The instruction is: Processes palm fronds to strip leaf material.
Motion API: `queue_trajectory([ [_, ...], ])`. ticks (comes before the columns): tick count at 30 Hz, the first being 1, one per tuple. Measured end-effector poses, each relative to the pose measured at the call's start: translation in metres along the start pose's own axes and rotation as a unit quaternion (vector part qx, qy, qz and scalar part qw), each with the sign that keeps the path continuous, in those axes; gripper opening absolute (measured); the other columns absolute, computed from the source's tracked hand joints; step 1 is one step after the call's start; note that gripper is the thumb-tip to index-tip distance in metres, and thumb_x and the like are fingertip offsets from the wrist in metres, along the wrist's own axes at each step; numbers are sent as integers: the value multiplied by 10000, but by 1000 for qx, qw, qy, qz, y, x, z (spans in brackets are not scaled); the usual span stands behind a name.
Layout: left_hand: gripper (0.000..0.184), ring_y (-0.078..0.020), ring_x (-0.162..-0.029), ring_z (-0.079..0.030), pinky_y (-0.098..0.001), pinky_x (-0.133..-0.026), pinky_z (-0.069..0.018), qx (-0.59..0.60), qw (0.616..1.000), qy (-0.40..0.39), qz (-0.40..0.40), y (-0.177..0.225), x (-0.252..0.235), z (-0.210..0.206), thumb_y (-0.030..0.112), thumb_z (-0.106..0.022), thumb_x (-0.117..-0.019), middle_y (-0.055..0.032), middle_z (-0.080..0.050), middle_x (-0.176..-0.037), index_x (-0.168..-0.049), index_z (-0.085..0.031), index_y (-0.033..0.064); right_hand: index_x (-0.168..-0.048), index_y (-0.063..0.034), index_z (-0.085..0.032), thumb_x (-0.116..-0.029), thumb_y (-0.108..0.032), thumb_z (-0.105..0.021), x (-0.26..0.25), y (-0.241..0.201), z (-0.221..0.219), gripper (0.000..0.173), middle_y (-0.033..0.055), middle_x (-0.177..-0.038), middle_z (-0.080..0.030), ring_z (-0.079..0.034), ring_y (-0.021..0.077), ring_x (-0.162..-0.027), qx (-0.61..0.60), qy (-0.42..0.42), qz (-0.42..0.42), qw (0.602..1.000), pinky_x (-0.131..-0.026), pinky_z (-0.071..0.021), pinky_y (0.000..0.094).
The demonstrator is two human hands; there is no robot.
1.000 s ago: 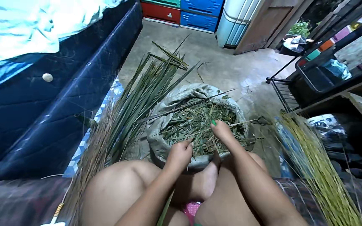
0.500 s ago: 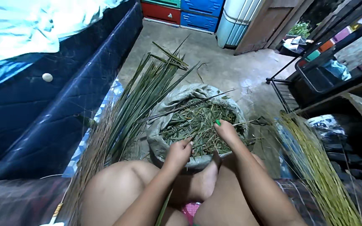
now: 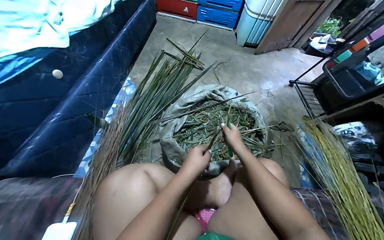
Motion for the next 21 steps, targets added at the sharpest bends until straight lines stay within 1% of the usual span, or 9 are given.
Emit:
queue_trajectory([
  [2,416,-143,-639,-650,-322,-628,-564,-40,999,22,-8,-3,-4,5,260,-390,-1129,-98,-710,-976,-1479,-533,89,-1182,-4,-644,-1115,-284,-476,6,-6,0,333,83,-871,-589,-529,171,-708,103,-30,16,994,-691,-463,371],
  [5,443,-256,-820,-697,-445,-807,-572,-92,994,52,-3,-7,-10,17,282,-366,-1131,-173,-709,-1040,-1460,-557,57,-1172,-17,-654,-1083,-267,-498,44,-15,-30,307,153,-964,-641,-616,269,-861,253,-162,38,953,-801,-496,485],
  [7,391,-301,-926,-701,-503,-884,-545,-111,992,64,18,-7,-8,24,230,-379,-1103,-194,-706,-1064,-1291,-646,16,-1184,-18,-666,-1066,-251,-515,70,-13,-55,302,193,-1017,-676,-657,331,-943,309,-230,46,922,-849,-513,551],
  [11,391,-305,-923,-698,-503,-872,-541,-145,987,73,16,-5,-9,25,223,-360,-1103,-191,-699,-1026,-1180,-664,-11,-1252,-27,-629,-1053,-222,-532,69,-17,-59,295,225,-1166,-695,-676,398,-1122,424,-181,31,887,-920,-520,604],
  [13,442,-337,-1056,-692,-523,-981,-514,-156,986,66,-1,-4,-10,22,251,-358,-1121,-215,-703,-1164,-1438,-583,39,-1314,-28,-613,-1056,-225,-534,46,-14,-43,334,229,-1238,-686,-664,409,-1174,445,-121,3,887,-946,-519,615],
  [14,459,-338,-1093,-686,-522,-1008,-503,-166,984,63,-3,-3,-10,21,265,-350,-1125,-212,-701,-1196,-1502,-527,72,-1335,-33,-604,-1061,-233,-526,34,-11,-32,349,222,-1260,-680,-659,402,-1191,445,-93,-16,891,-956,-516,612],
  [17,466,-335,-1053,-691,-517,-983,-512,-168,984,61,-4,-1,-8,20,270,-338,-1129,-209,-705,-1163,-1529,-496,92,-1354,-44,-601,-1081,-259,-482,16,-8,-11,367,207,-1279,-674,-653,370,-1207,411,-66,-51,908,-980,-507,588],
  [19,459,-340,-1044,-692,-521,-977,-513,-155,986,63,-4,-2,-8,22,264,-344,-1128,-215,-705,-1156,-1512,-516,81,-1292,-29,-628,-1084,-261,-478,33,-13,-23,346,218,-1177,-683,-670,367,-1105,368,-115,-28,922,-936,-512,575],
  [21,433,-342,-1040,-694,-529,-966,-518,-145,987,71,4,-3,-8,25,242,-359,-1117,-217,-706,-1138,-1423,-589,39,-1250,-11,-642,-1091,-260,-477,64,-14,-48,338,219,-1095,-672,-661,350,-1011,334,-204,-6,920,-896,-509,555],
])
Point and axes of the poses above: each hand's wrist, its own x-axis away from the middle knuckle, its own z-axis out of the back of the hand, y = z × x, the point moved 9 cm from there along -x, towards the middle knuckle
